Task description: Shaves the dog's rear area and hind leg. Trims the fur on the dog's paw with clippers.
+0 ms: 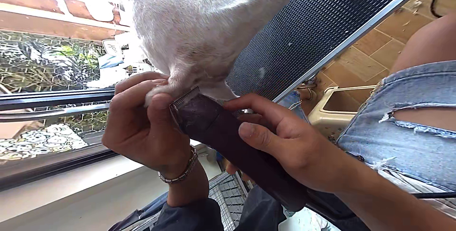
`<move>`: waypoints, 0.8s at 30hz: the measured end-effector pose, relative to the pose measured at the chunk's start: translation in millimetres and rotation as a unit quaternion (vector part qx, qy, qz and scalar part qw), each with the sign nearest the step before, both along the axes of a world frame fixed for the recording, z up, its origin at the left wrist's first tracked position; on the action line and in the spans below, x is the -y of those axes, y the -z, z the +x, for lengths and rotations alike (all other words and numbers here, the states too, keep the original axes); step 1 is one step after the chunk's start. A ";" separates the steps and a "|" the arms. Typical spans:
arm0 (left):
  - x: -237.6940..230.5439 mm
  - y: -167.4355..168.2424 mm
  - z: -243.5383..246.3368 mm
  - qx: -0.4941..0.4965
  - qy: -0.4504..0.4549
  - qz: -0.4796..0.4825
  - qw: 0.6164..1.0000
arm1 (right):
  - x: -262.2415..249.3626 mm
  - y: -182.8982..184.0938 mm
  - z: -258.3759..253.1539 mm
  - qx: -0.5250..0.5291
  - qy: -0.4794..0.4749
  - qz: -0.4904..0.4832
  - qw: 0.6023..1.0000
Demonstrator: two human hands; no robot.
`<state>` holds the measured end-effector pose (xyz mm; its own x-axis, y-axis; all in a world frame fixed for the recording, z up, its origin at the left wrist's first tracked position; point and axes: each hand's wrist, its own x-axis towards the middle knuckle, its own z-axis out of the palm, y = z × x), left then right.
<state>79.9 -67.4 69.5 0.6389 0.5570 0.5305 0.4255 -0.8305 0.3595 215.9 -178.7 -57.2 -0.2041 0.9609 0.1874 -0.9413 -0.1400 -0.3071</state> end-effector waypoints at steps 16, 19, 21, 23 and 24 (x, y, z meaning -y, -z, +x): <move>-0.1 9.5 -7.7 0.040 0.021 -0.033 0.998 | -3.8 2.2 5.8 0.247 0.166 -0.027 0.954; -0.7 13.0 -10.0 0.046 0.012 -0.026 0.999 | -4.4 8.9 7.0 0.232 0.140 -0.016 0.963; -0.2 14.2 -11.3 0.048 0.007 -0.013 0.999 | -7.2 10.3 7.9 0.217 0.117 -0.016 0.969; 0.8 15.7 -10.9 0.043 0.010 -0.009 0.999 | -10.2 8.9 10.0 0.206 0.102 -0.013 0.973; 1.2 16.7 -10.4 0.043 0.012 -0.008 0.999 | -11.1 8.5 11.6 0.192 0.098 -0.007 0.976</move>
